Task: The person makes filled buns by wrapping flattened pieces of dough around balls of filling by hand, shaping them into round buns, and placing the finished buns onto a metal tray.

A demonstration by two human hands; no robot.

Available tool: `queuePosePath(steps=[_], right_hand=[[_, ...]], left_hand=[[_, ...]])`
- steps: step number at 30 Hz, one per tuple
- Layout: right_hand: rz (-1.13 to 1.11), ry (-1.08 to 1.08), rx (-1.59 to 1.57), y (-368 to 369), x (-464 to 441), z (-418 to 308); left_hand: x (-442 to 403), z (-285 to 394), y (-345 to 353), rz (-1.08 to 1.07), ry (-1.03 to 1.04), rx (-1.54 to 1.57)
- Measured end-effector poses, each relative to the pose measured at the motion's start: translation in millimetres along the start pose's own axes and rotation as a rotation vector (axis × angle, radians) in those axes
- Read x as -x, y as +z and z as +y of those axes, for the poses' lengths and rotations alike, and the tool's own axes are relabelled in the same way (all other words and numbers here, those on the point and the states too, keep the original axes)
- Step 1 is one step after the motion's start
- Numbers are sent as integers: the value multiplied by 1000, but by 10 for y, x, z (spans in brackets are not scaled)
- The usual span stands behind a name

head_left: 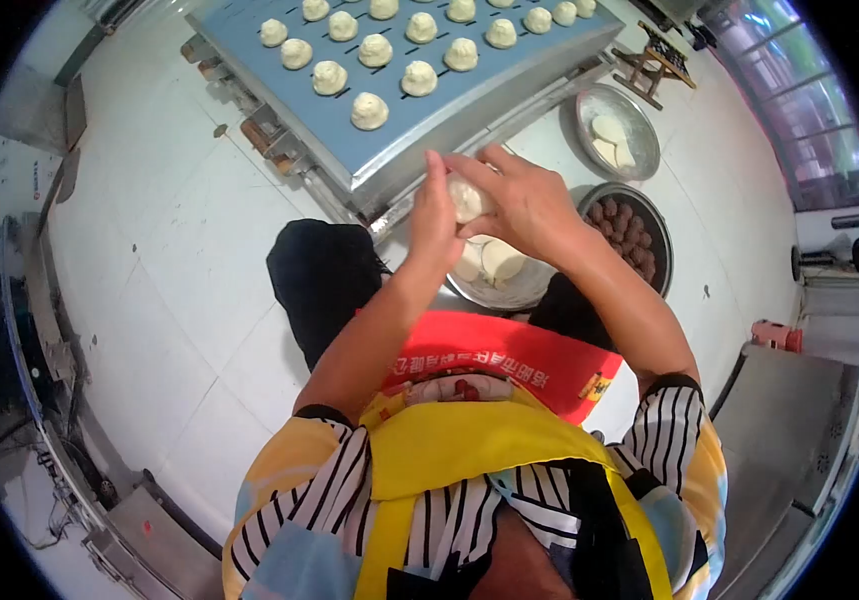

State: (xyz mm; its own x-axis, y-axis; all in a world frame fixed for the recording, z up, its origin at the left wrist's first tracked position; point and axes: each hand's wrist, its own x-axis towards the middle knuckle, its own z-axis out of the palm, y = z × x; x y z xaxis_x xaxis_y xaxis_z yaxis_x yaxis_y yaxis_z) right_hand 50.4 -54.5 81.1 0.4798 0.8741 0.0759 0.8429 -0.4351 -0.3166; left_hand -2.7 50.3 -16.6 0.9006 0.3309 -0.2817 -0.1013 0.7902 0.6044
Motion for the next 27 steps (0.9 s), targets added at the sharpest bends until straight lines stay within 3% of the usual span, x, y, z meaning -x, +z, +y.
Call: queuePosePath(steps=[3, 7, 8, 10, 11, 12, 13, 14, 16, 19, 22, 25, 27], right_hand=[[-92, 41, -48, 13, -131, 54], [-110, 25, -97, -29, -298, 190], [-17, -43, -179, 7, -341, 262], [-51, 85, -290, -8, -452, 412], [-60, 154, -342, -36, -515, 474], [-20, 239, -343, -70, -550, 519], [5, 260, -344, -95, -608, 639], [32, 280, -351, -85, -668, 804], [73, 329, -490, 55, -791, 1167], [45, 497, -595, 33, -1072, 1516], [86, 505, -674, 45, -1399, 1910], [141, 514, -653, 26, -1857, 2156], [175, 506, -641, 24, -2229, 2325]], left_hand=[[-24, 47, 115, 120, -112, 57], [-236, 79, 12, -129, -128, 75], [-286, 141, -24, -232, -88, 27], [-654, 190, -300, -343, -4, -137], [-872, 377, -564, -302, 302, -610], [-1005, 610, -651, -23, 451, -1002], [-1311, 734, -986, 211, 542, -1186], [-1578, 870, -1321, 289, 840, -1256], [-1628, 1200, -1429, 376, 807, -1456], [-1935, 1314, -1751, 307, 800, -1693], [-2010, 1369, -2027, 7, 1063, -1918], [-1986, 1454, -1992, -12, 570, -2146], [-1945, 1465, -1973, 12, 548, -2159]])
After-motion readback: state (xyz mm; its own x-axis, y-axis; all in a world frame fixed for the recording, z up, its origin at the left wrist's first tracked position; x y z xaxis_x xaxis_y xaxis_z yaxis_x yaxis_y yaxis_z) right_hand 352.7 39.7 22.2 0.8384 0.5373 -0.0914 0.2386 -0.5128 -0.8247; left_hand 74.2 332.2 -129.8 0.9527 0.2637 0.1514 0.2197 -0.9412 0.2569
